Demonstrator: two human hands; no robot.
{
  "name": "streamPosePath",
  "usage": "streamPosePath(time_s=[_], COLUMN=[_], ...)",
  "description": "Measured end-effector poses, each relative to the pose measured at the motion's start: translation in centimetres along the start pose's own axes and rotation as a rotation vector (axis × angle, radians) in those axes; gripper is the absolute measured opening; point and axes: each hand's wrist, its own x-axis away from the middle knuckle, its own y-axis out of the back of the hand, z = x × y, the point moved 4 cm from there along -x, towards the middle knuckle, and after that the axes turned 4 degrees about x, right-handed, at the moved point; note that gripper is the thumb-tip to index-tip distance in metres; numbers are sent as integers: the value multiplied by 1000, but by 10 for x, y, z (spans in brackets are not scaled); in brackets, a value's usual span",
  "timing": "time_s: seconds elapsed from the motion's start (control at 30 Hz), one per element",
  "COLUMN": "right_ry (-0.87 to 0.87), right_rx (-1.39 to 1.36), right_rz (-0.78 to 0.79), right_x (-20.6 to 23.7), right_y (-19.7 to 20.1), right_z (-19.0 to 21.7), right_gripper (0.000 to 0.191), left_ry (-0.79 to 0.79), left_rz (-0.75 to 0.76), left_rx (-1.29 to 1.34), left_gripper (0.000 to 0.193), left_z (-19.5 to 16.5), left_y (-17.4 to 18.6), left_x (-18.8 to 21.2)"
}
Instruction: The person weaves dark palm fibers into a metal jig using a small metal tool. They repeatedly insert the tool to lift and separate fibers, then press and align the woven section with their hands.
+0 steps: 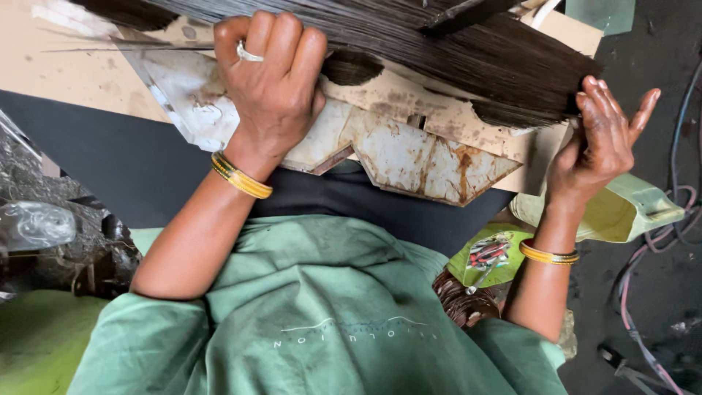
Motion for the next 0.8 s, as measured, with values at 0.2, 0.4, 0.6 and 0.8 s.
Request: streamPosePath(time_s=[0.2, 0.4, 0.6, 0.8], right_ry=[-53, 158, -145, -175], right_rx=[22, 49, -780, -753], right_rz=[65, 23, 136, -100], right_x=[-19, -76, -118, -135], right_y=[9, 41, -29, -9], right_z=[23, 102, 146, 136], right_gripper=[38, 32, 45, 12], left_ry=[-42, -120, -83, -65], left_rz=[62, 57, 48, 77], left_rx=[61, -9, -43, -38], left_gripper=[24, 11, 14, 19], left_z=[8, 8, 1, -1], left_y=[13, 20, 12, 13], left_x=[-9, -18, -20, -24])
